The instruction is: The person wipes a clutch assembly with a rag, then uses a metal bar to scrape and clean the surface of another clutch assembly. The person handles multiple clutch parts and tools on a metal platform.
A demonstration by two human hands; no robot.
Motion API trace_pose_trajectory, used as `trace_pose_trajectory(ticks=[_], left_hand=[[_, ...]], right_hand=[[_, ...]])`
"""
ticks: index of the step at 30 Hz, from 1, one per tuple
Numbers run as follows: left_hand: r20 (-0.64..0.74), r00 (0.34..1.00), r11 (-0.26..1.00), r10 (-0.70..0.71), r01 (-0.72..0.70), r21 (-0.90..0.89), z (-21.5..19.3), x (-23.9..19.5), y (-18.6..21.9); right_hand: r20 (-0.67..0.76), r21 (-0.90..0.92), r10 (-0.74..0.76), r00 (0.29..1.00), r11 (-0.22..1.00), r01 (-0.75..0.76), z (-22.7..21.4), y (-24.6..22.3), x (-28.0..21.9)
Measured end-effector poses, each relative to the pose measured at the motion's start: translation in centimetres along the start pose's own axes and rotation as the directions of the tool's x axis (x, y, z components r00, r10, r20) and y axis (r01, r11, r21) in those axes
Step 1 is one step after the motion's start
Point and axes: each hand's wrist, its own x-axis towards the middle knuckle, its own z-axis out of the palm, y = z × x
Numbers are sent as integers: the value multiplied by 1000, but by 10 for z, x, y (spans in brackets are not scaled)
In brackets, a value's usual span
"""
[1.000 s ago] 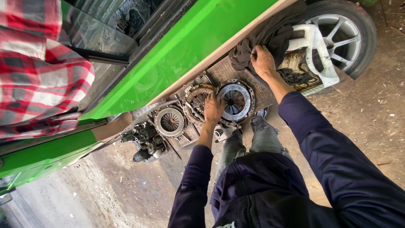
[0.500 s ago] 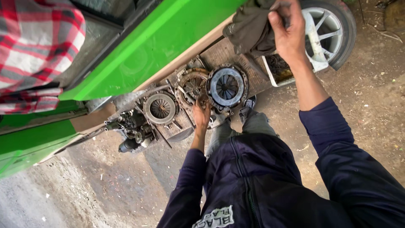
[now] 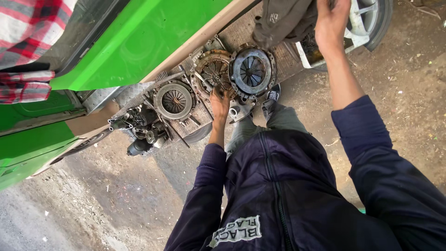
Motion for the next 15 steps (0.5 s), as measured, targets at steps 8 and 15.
trace_pose_trajectory(ticks=[8, 15], left_hand=[[39, 992, 992, 116, -118, 53, 18, -13, -30], [-12, 997, 994, 79, -77, 82, -7, -39, -50]], right_hand=[[427, -479, 511, 746, 827, -293, 109, 12, -84], [247, -279, 422, 872, 893, -353, 184, 79, -137]])
